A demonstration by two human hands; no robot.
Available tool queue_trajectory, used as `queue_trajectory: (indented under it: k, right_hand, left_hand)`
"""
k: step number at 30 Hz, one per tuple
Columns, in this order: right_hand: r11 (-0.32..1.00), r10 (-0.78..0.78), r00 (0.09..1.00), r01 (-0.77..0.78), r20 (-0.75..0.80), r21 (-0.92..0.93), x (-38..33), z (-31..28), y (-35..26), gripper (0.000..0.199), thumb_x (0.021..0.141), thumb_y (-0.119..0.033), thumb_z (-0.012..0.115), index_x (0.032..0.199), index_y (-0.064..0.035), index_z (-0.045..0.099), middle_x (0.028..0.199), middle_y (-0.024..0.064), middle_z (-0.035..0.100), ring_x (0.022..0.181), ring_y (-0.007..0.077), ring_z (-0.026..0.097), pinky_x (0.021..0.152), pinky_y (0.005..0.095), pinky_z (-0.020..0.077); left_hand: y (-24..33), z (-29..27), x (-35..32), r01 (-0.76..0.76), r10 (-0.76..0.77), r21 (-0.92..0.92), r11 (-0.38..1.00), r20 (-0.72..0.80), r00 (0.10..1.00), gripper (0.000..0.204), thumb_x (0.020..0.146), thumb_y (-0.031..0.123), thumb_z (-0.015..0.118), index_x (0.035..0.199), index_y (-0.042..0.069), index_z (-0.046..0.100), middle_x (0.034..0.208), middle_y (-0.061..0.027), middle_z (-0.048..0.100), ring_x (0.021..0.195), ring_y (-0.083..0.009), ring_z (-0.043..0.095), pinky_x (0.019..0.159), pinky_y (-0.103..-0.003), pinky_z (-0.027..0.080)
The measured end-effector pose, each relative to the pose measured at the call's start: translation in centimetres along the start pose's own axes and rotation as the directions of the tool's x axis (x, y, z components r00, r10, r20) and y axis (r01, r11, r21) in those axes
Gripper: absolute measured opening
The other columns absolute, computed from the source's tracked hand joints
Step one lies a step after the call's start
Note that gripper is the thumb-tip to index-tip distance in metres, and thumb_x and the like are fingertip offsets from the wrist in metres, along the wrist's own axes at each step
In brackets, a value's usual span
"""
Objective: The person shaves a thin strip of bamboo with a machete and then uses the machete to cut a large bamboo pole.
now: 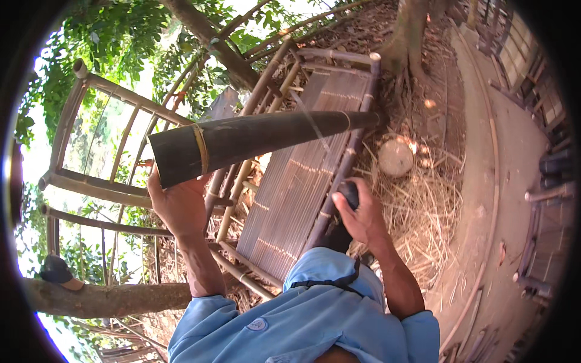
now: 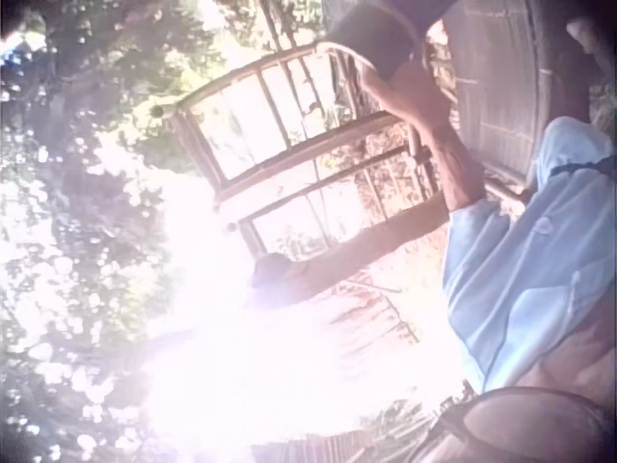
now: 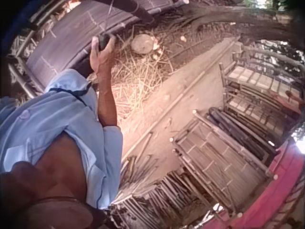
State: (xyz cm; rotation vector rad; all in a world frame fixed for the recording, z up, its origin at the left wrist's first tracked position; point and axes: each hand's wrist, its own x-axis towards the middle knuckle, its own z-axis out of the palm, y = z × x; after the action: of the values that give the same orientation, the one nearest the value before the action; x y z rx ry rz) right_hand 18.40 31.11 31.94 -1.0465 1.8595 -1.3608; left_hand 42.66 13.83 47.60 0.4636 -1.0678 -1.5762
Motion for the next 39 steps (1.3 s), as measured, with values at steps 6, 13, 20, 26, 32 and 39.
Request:
queue_trajectory:
  k: [6, 13, 20, 26, 32, 39]
  right_hand:
    - [1.000, -0.004, 0.996, 0.006, 0.094, -0.028, -6.1, 1.3, -1.6, 0.046, 0.094, -0.028, 0.071, 0.128, -0.0020, 0.054, 0.095, 0.0245, 0.070, 0.088, 0.0408, 0.071, 0.074, 0.0445, 0.0553]
    - [0.939, -0.288, 0.957, 0.286, 0.019, -0.189, -11.8, -1.2, -3.7, 0.045, 0.094, -0.022, 0.071, 0.130, -0.0027, 0.054, 0.108, 0.0226, 0.068, 0.092, 0.0430, 0.069, 0.075, 0.0454, 0.0564]
    - [0.935, -0.301, 0.953, 0.304, 0.045, -0.185, -17.7, -4.7, -8.9, 0.045, 0.093, -0.022, 0.072, 0.125, 0.0042, 0.052, 0.102, 0.0218, 0.068, 0.081, 0.0356, 0.073, 0.062, 0.0410, 0.0588]
    - [0.880, -0.401, 0.914, 0.363, -0.067, -0.307, -20.2, -5.4, -8.1, 0.044, 0.089, -0.021, 0.077, 0.118, 0.0028, 0.055, 0.103, 0.0159, 0.066, 0.078, 0.0292, 0.072, 0.059, 0.0377, 0.0587]
    - [0.893, -0.400, 0.913, 0.371, -0.072, -0.255, -22.0, -6.2, -8.6, 0.045, 0.083, -0.016, 0.083, 0.114, 0.0034, 0.057, 0.086, 0.0194, 0.068, 0.068, 0.0331, 0.072, 0.059, 0.0395, 0.0585]
    - [0.917, -0.308, 0.948, 0.276, -0.073, -0.287, -21.9, -6.4, -7.4, 0.043, 0.088, -0.022, 0.078, 0.115, 0.0028, 0.056, 0.081, 0.0227, 0.068, 0.071, 0.0344, 0.073, 0.055, 0.0398, 0.0569]
  left_hand:
    - [-2.0, 0.1, -8.6, 0.266, -0.259, 0.029, 0.964, -0.150, 0.954, 0.043, 0.103, 0.022, 0.049, 0.139, -0.002, 0.050, 0.132, -0.0146, 0.062, 0.120, -0.0228, 0.063, 0.103, -0.042, 0.053]
    - [-5.6, 2.1, -15.4, 0.214, -0.226, 0.344, 0.914, -0.004, 0.974, 0.044, 0.102, 0.028, 0.053, 0.138, 0.004, 0.050, 0.125, -0.0049, 0.059, 0.116, -0.0138, 0.059, 0.100, -0.030, 0.051]
    - [-9.0, 1.0, -18.0, 0.278, -0.273, -0.008, 0.961, 0.156, 0.949, 0.057, 0.086, 0.003, 0.076, 0.132, 0.010, 0.043, 0.115, -0.0075, 0.061, 0.103, -0.0171, 0.064, 0.091, -0.033, 0.058]
    - [-7.9, 5.1, -20.5, 0.491, -0.489, -0.010, 0.871, 0.078, 0.869, 0.047, 0.095, 0.015, 0.069, 0.131, 0.012, 0.039, 0.121, -0.0111, 0.058, 0.110, -0.0208, 0.063, 0.093, -0.037, 0.058]
    - [-8.1, 5.5, -21.0, 0.377, -0.411, 0.228, 0.898, 0.123, 0.903, 0.050, 0.094, 0.012, 0.069, 0.133, 0.008, 0.039, 0.124, -0.0125, 0.057, 0.112, -0.0217, 0.062, 0.095, -0.037, 0.056]
    - [-8.3, 2.2, -22.1, 0.515, -0.539, 0.294, 0.805, -0.002, 0.842, 0.054, 0.101, 0.019, 0.061, 0.148, 0.009, 0.038, 0.136, -0.0128, 0.056, 0.123, -0.0244, 0.059, 0.101, -0.041, 0.053]
